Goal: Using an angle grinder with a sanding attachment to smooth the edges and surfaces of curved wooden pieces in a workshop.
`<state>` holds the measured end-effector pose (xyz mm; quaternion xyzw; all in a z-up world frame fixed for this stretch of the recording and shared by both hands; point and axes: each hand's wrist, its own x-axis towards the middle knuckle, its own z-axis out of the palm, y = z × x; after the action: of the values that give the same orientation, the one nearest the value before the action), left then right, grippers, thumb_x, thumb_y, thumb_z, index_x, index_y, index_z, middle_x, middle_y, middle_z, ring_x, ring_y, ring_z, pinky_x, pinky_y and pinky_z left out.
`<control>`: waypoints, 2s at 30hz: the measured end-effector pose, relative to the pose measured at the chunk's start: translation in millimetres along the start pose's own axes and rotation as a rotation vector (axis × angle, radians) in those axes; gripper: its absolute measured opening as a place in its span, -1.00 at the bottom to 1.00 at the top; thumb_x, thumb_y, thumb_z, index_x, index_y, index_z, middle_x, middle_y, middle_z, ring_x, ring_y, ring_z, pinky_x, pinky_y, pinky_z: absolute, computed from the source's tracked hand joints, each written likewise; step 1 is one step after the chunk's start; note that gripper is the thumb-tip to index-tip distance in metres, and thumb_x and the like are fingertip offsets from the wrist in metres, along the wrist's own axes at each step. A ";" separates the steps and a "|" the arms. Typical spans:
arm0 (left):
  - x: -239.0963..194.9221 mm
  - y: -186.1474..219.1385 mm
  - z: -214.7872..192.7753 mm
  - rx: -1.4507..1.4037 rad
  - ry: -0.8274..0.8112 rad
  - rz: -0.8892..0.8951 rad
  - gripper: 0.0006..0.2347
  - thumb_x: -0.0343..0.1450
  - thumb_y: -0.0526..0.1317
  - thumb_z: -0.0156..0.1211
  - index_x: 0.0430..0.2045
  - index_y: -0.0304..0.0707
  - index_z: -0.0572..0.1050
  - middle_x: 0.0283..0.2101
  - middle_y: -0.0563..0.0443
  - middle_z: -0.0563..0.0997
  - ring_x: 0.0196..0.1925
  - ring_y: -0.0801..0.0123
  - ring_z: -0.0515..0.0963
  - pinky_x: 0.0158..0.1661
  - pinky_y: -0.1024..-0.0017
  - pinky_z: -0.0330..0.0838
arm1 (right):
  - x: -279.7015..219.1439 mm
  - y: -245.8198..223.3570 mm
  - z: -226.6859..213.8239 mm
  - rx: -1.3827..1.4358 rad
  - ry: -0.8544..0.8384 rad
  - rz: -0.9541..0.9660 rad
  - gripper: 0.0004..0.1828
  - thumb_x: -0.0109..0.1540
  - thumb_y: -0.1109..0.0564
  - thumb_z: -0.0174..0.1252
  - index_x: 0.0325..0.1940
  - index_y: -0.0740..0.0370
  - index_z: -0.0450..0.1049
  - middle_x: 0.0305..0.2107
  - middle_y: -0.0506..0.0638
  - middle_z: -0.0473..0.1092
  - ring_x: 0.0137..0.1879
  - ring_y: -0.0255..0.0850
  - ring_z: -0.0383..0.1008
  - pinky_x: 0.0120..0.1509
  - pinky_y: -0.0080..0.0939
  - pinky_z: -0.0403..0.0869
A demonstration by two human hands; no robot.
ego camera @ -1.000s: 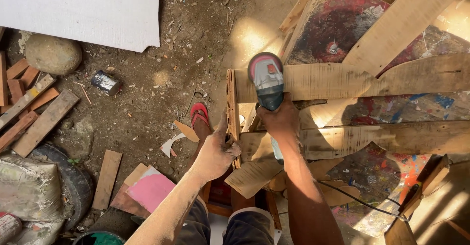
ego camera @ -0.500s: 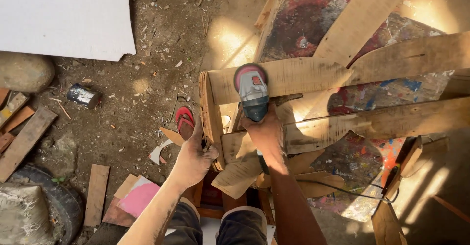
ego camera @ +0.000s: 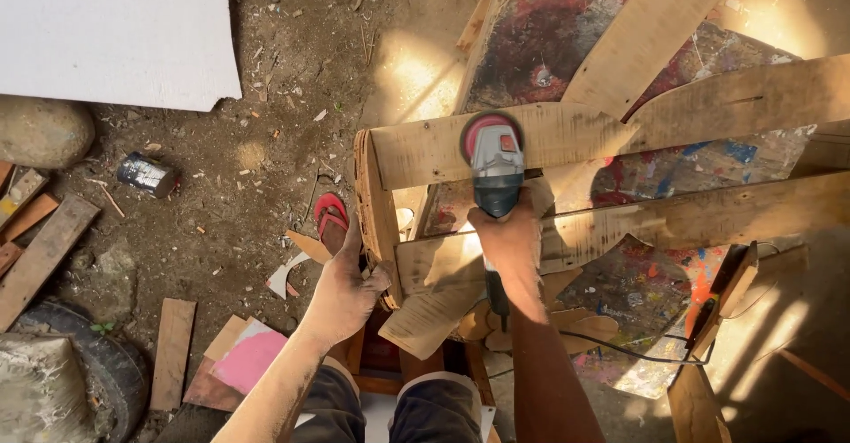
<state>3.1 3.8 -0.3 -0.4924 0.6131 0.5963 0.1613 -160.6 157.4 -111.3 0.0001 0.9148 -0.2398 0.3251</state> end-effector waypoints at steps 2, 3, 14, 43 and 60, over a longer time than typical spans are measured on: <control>-10.3 15.1 -6.9 -0.012 0.007 0.013 -0.22 0.30 -0.17 0.18 0.50 -0.18 0.02 0.19 -0.50 0.50 0.27 -0.38 0.43 0.18 -0.21 0.34 | -23.7 -24.7 5.3 0.004 -0.068 0.032 -0.48 0.01 -0.07 0.31 -0.02 0.16 0.43 -0.41 0.25 0.51 -0.13 0.25 0.62 -0.14 0.17 0.52; -14.5 23.0 -8.1 -0.027 0.014 0.018 -0.22 0.29 -0.21 0.16 0.49 -0.29 0.02 0.19 -0.62 0.47 0.28 -0.46 0.40 0.19 -0.28 0.30 | -34.2 -35.1 6.6 0.004 -0.144 0.067 -0.50 0.02 -0.07 0.30 -0.03 0.18 0.44 -0.40 0.29 0.54 -0.11 0.29 0.63 -0.12 0.23 0.53; -0.9 21.9 -5.0 -0.021 -0.057 -0.091 -0.34 0.31 -0.16 0.04 0.42 0.04 0.14 0.10 -0.02 0.64 0.09 0.27 0.61 0.10 0.30 0.43 | -4.5 -18.5 -30.6 0.012 -0.241 0.144 -0.72 0.09 -0.06 0.30 -0.28 0.11 0.43 -0.57 -0.06 0.43 -0.44 -0.16 0.49 -0.32 -0.16 0.52; -7.3 59.3 25.8 -0.266 0.146 -0.354 -0.36 0.36 -0.49 0.00 0.45 -0.14 0.20 0.24 -0.35 0.48 0.17 -0.10 0.48 0.17 -0.04 0.43 | 102.0 98.4 -179.3 0.296 0.183 0.137 -0.56 0.00 0.05 0.31 -0.03 0.07 0.53 -0.35 -0.02 0.56 -0.34 -0.13 0.55 -0.26 -0.04 0.52; -12.7 72.5 33.3 -0.214 0.173 -0.357 -0.40 0.36 -0.42 -0.01 0.42 -0.20 0.21 0.26 -0.29 0.47 0.18 -0.13 0.47 0.16 -0.09 0.43 | 100.4 123.8 -204.6 0.357 0.179 0.230 -0.52 0.04 0.08 0.28 0.06 0.06 0.53 -0.43 -0.04 0.46 -0.45 -0.16 0.43 -0.35 0.01 0.51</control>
<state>-61.8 24.4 43.3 -0.6567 0.4608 0.5756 0.1581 -342.0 341.1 -87.5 0.1830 0.8770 -0.3583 0.2627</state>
